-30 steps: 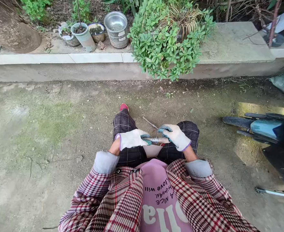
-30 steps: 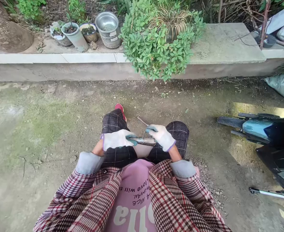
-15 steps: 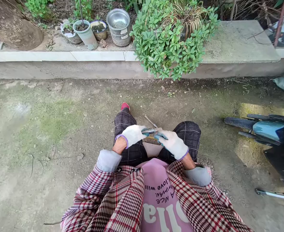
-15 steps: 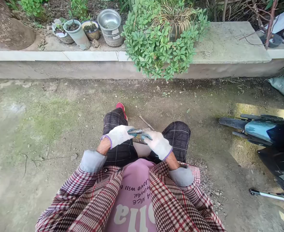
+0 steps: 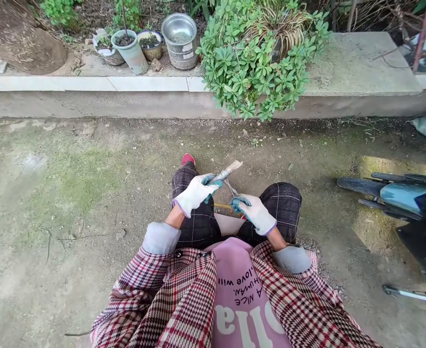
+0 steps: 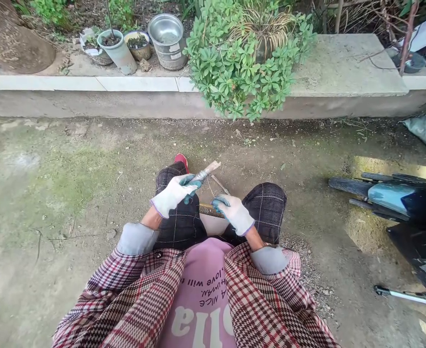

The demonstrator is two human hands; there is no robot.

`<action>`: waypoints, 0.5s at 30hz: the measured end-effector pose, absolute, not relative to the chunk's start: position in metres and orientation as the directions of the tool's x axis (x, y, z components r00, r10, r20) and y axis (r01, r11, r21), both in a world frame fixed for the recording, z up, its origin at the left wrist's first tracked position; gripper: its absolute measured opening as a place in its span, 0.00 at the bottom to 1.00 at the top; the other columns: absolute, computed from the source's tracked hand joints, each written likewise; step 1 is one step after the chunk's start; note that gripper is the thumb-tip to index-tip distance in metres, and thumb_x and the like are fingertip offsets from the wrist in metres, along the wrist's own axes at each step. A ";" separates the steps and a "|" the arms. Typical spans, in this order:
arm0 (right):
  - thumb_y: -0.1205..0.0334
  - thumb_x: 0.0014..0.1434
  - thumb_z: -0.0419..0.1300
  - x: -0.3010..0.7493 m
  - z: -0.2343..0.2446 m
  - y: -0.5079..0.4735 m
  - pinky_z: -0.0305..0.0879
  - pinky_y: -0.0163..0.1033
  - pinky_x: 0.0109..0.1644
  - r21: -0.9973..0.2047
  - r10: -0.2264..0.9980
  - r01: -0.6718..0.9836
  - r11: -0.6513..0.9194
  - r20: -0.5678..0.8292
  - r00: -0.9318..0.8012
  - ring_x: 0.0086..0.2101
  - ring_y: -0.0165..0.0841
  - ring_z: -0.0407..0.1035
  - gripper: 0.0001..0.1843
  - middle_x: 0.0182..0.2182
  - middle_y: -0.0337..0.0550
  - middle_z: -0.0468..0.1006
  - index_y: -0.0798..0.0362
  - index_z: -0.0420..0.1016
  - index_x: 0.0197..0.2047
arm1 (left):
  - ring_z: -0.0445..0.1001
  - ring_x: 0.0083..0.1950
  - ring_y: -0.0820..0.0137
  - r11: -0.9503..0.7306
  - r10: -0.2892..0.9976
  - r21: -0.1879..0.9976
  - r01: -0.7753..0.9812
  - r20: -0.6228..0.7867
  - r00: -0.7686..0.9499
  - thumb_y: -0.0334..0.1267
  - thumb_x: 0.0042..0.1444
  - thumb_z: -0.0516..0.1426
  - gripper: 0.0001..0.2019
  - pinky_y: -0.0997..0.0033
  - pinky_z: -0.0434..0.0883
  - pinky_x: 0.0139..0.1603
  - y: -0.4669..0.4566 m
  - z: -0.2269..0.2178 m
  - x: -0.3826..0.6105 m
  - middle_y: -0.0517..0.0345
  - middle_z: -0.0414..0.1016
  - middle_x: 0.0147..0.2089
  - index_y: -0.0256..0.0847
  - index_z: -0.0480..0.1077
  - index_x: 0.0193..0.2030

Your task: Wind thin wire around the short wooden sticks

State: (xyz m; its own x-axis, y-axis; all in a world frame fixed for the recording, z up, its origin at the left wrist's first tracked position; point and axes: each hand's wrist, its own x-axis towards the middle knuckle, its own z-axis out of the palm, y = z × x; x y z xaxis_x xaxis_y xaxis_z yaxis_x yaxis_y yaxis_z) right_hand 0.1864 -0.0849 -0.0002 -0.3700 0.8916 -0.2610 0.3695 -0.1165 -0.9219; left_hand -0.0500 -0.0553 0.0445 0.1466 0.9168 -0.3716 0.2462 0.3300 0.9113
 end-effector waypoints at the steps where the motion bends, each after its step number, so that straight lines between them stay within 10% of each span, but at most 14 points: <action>1: 0.55 0.64 0.60 0.184 0.005 -0.087 0.74 0.41 0.46 -0.906 0.886 0.418 -0.074 -0.252 -0.389 0.38 0.38 0.79 0.12 0.38 0.45 0.87 0.50 0.83 0.39 | 0.64 0.24 0.75 0.296 0.939 0.912 0.285 -0.333 0.089 0.45 0.60 0.62 0.11 0.74 0.63 0.25 -0.054 0.039 -0.050 0.64 0.69 0.25 0.37 0.75 0.37; 11: 0.63 0.64 0.60 0.188 0.073 -0.084 0.72 0.43 0.55 -0.800 0.857 0.581 0.151 -0.187 -0.479 0.46 0.40 0.81 0.12 0.46 0.43 0.88 0.46 0.86 0.44 | 0.81 0.42 0.55 -0.042 0.943 0.333 0.942 -0.297 0.147 0.44 0.65 0.58 0.14 0.62 0.71 0.43 -0.056 0.044 -0.058 0.46 0.84 0.43 0.43 0.79 0.52; 15: 0.57 0.62 0.61 0.208 0.068 -0.047 0.72 0.40 0.45 -0.829 0.926 0.557 0.049 -0.171 -0.337 0.37 0.38 0.79 0.11 0.35 0.40 0.87 0.46 0.86 0.41 | 0.80 0.39 0.59 -0.035 0.865 0.558 0.829 -0.399 0.305 0.39 0.55 0.65 0.08 0.65 0.71 0.43 -0.070 0.053 -0.052 0.50 0.83 0.35 0.43 0.82 0.41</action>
